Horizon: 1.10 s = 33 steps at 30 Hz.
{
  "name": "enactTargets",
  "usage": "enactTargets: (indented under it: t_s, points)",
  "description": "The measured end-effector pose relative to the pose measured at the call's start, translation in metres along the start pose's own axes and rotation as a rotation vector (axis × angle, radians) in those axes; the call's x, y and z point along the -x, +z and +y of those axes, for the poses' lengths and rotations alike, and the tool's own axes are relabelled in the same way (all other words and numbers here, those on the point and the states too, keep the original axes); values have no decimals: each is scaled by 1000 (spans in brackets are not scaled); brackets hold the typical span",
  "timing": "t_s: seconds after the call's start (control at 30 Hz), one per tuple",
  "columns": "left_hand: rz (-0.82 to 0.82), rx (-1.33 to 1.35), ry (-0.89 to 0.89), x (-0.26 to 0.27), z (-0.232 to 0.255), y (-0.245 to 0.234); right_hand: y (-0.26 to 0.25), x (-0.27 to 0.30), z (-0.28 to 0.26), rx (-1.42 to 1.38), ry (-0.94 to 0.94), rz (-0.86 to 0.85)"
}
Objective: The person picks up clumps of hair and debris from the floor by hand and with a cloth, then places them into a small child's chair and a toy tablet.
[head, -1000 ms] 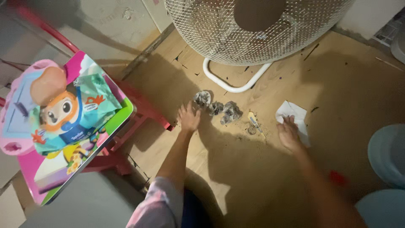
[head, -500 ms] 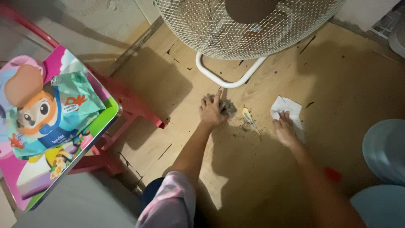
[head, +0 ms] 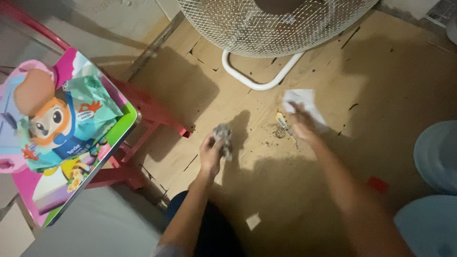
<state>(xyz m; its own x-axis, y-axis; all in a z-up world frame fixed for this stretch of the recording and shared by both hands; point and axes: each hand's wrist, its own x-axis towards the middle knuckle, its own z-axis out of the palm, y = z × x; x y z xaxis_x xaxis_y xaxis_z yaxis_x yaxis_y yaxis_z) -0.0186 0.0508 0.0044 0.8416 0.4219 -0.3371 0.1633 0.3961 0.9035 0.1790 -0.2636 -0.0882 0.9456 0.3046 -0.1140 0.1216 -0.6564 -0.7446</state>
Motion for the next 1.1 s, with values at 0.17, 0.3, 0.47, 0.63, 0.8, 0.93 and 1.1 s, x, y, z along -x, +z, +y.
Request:
enactTargets:
  t_s: [0.17,0.3,0.47,0.63,0.8,0.93,1.1]
  points:
    - [32,119,-145,57,12,-21,56,31,-12,181,-93,-156]
    - [42,190,-219,76,1,-23,72,53,-2,-240,171,-166]
    - [-55,298,-174,62,-10,-21,-23,54,39,-1486,151,19]
    - [24,219,-138,40,-17,-16,-108,63,38,-959,214,291]
    - [104,477,-269,35,-13,21,-87,75,48,-345,122,382]
    - [172,472,-392,45,0,37,-37,105,52,381,-173,233]
    - [22,433,-224,47,-3,19,7,123,10,482,5,-4]
